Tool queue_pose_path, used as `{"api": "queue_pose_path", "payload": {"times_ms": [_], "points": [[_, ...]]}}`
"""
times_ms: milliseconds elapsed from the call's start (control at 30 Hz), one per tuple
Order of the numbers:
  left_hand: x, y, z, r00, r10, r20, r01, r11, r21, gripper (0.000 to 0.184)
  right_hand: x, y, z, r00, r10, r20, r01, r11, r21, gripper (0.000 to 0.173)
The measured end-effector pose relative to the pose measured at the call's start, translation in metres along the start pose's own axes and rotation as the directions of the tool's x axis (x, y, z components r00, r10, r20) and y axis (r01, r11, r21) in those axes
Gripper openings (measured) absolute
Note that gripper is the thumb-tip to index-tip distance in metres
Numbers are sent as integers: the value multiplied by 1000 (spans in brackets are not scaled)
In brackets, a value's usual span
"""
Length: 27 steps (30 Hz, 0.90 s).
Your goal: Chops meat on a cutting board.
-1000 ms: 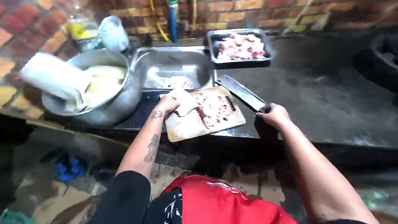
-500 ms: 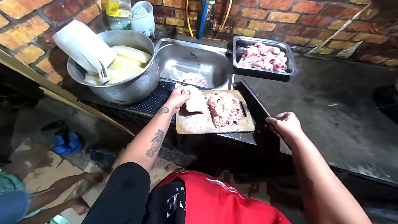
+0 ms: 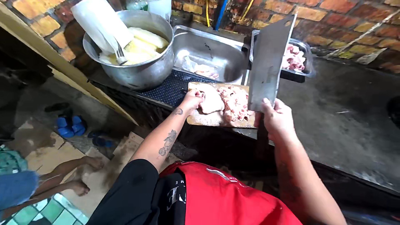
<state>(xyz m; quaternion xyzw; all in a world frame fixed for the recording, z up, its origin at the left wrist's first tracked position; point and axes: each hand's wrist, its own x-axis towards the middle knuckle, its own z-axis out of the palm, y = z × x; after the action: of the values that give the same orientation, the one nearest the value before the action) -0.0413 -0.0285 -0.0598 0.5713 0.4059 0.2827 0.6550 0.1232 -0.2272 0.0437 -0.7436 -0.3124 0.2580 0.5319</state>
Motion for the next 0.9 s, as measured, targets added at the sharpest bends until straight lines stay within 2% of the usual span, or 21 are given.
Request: {"api": "queue_pose_path", "payload": {"times_ms": [67,133,167,300,433,500,533,600,667,733,800,900], "points": [[-6,9,0,995,89,-35,-70,929,362,39,-4,7,15,995,-77,67,82,994,-75,27],[-16,17,-5,988,151,-38,-103,819,565,50,-10,11,26,986,-97,133,116,982,-148,27],[-18,18,-10,987,158,-31,-107,785,611,49,-12,12,30,982,-96,165,125,977,-171,26],[-25,16,-28,990,129,62,-134,684,717,22,-19,16,44,970,-47,240,101,971,-217,22],[-31,38,-37,993,43,106,-114,475,872,17,-23,19,45,966,8,258,56,970,-238,23],[-25,47,-38,981,150,121,-176,445,878,24,-26,20,44,969,27,247,30,974,-224,23],[-18,50,-38,960,229,162,-251,442,861,32,-27,21,43,971,27,239,24,977,-211,24],[2,53,-35,907,279,316,-411,423,807,52,-29,22,40,976,24,215,16,983,-184,23],[22,57,-29,885,151,440,-460,422,781,74,-33,23,37,983,26,184,3,988,-157,22],[40,57,-24,874,23,485,-453,396,799,84,-38,25,32,986,27,162,-5,991,-133,22],[52,58,-23,880,-43,472,-425,371,826,82,-42,26,27,989,21,148,-5,994,-110,21],[57,60,-20,881,-102,462,-390,395,832,66,-48,29,20,991,31,126,-19,995,-97,21]]}}
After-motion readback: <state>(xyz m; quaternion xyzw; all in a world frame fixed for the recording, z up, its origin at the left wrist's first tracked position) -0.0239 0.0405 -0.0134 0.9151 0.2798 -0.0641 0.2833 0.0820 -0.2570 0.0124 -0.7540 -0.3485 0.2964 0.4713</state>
